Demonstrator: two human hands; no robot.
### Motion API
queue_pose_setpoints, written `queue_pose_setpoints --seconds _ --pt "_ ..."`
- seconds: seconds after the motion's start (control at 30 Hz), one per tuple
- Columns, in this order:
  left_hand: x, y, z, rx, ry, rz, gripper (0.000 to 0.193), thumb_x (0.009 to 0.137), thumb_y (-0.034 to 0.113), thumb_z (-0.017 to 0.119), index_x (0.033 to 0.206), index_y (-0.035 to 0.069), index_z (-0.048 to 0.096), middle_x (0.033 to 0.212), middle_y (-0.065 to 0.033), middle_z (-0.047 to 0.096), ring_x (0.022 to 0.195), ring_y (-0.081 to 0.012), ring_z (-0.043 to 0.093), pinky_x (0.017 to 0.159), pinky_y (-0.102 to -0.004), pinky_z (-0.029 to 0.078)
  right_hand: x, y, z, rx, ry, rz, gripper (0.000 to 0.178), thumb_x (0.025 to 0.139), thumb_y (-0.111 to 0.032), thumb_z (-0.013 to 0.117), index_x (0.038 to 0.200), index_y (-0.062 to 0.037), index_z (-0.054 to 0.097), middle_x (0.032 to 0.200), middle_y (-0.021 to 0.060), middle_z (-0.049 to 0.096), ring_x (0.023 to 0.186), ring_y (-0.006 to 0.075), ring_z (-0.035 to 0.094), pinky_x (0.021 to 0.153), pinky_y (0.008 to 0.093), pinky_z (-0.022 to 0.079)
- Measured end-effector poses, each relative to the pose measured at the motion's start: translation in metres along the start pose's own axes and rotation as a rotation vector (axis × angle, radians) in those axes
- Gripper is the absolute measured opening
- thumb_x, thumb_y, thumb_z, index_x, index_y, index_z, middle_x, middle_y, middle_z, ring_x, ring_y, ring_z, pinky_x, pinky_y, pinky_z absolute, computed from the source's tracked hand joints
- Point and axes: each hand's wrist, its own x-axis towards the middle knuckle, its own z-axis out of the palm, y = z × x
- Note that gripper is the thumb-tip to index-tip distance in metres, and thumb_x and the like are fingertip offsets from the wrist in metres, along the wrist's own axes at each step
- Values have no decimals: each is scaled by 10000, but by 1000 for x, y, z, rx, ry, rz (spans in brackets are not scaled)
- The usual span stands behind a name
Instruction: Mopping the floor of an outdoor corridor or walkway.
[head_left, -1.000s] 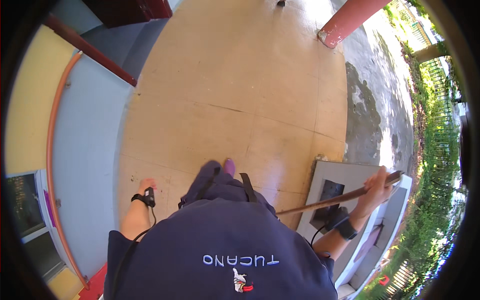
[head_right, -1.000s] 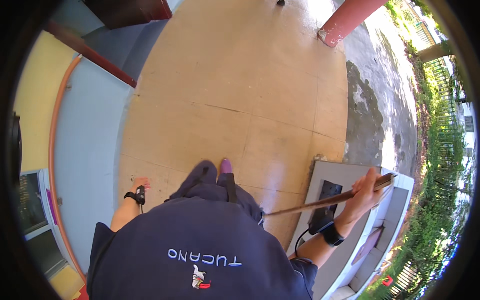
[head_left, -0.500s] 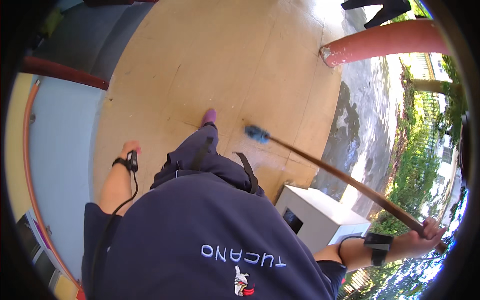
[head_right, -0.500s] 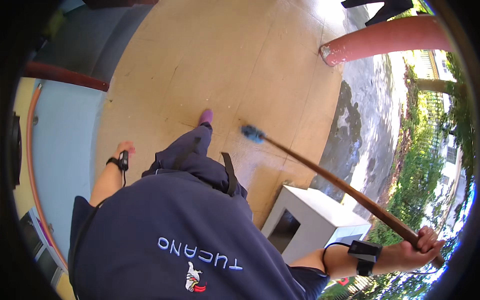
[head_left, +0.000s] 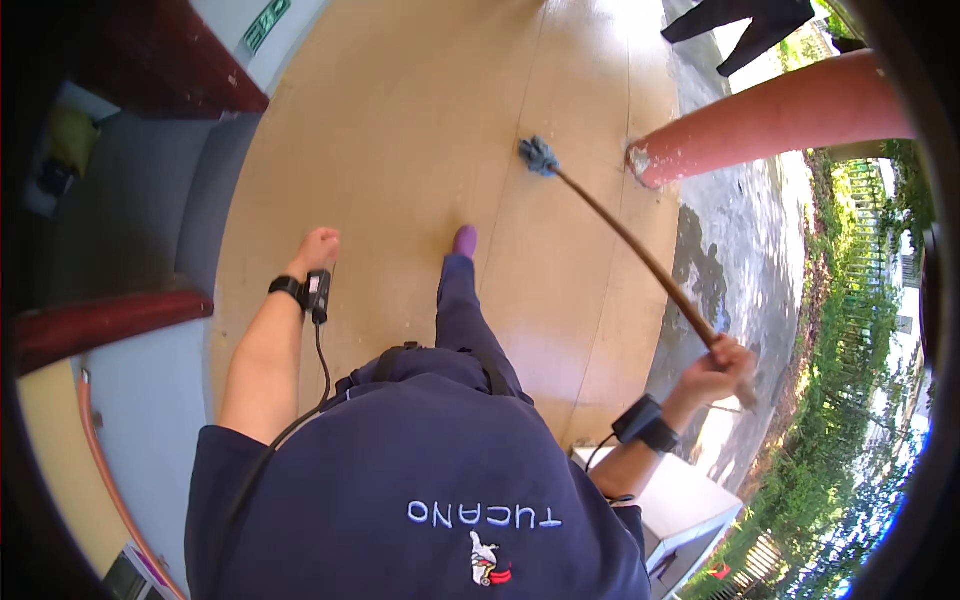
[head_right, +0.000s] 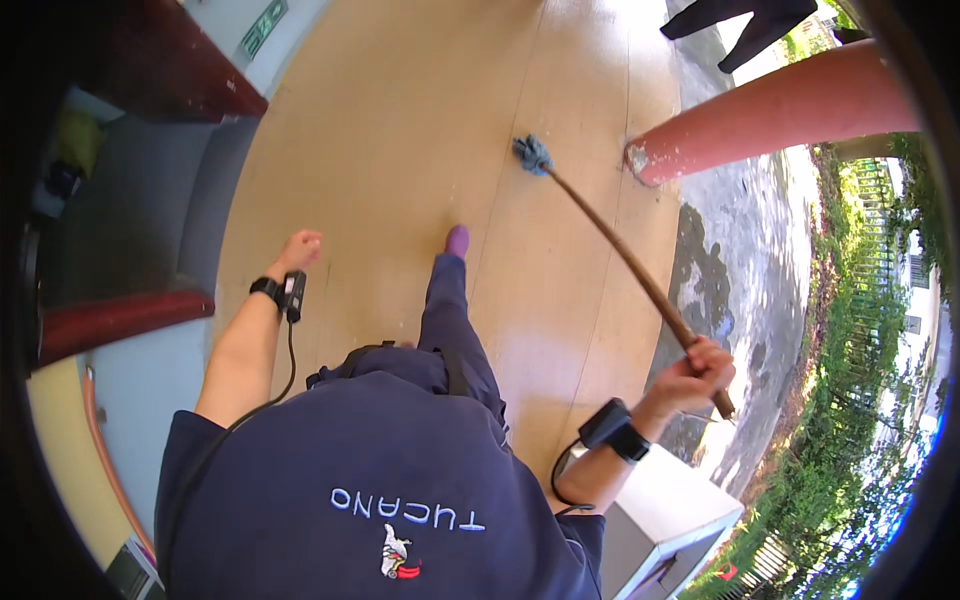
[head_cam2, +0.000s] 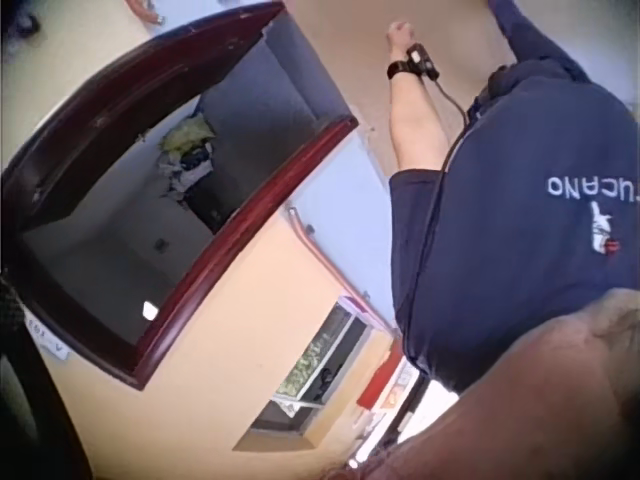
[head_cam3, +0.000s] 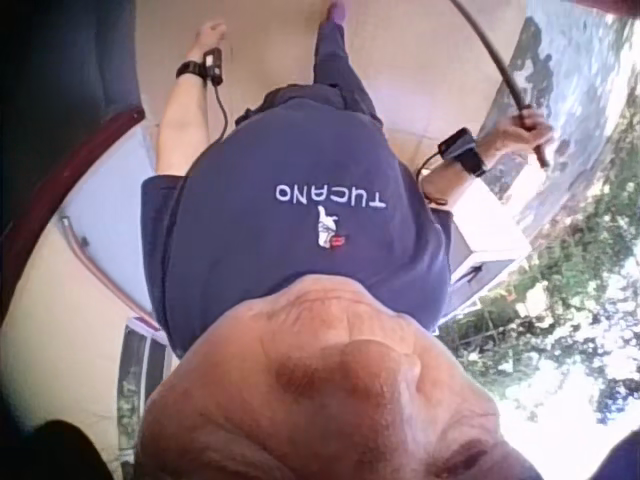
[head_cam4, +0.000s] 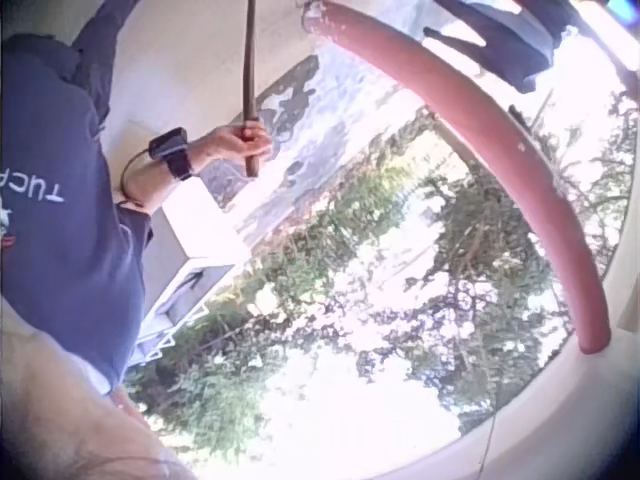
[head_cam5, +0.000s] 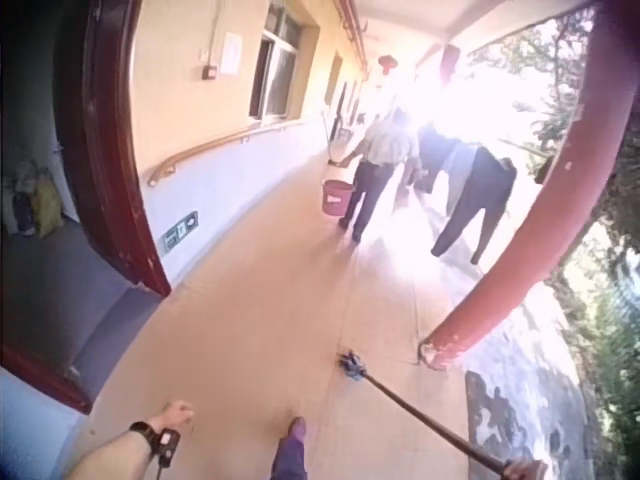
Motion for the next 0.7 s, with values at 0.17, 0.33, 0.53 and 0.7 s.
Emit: queue_pose_setpoints --seconds 0.17,0.33,0.53,0.7 --pt "76 -13 -8 85 26 -162 134 825 162 526 832 39 580 661 -66 615 576 -157 596 504 -313 481 51 119 104 12 -31 88 289 872 -79 480 610 -87 357 512 12 368 483 120 369 585 307 417" --pt "107 -1 -26 -234 59 -560 293 790 88 566 1060 -21 528 779 -159 607 624 -278 628 556 -391 541 143 154 253 -145 -150 165 262 876 -83 525 651 -73 392 508 11 394 470 86 365 506 234 362" --pt "194 69 -33 -408 132 -558 320 797 37 512 1100 -65 496 832 -201 595 634 -314 630 585 -410 548 236 251 417 -123 -254 139 251 870 -115 570 692 -79 397 507 0 399 450 83 396 439 217 351" --pt "315 136 -49 -400 8 -650 329 729 -41 545 1052 -91 506 767 -200 592 612 -292 613 594 -417 550 291 341 518 -258 -186 245 238 830 -158 625 760 -55 423 560 8 451 447 74 417 389 213 342"
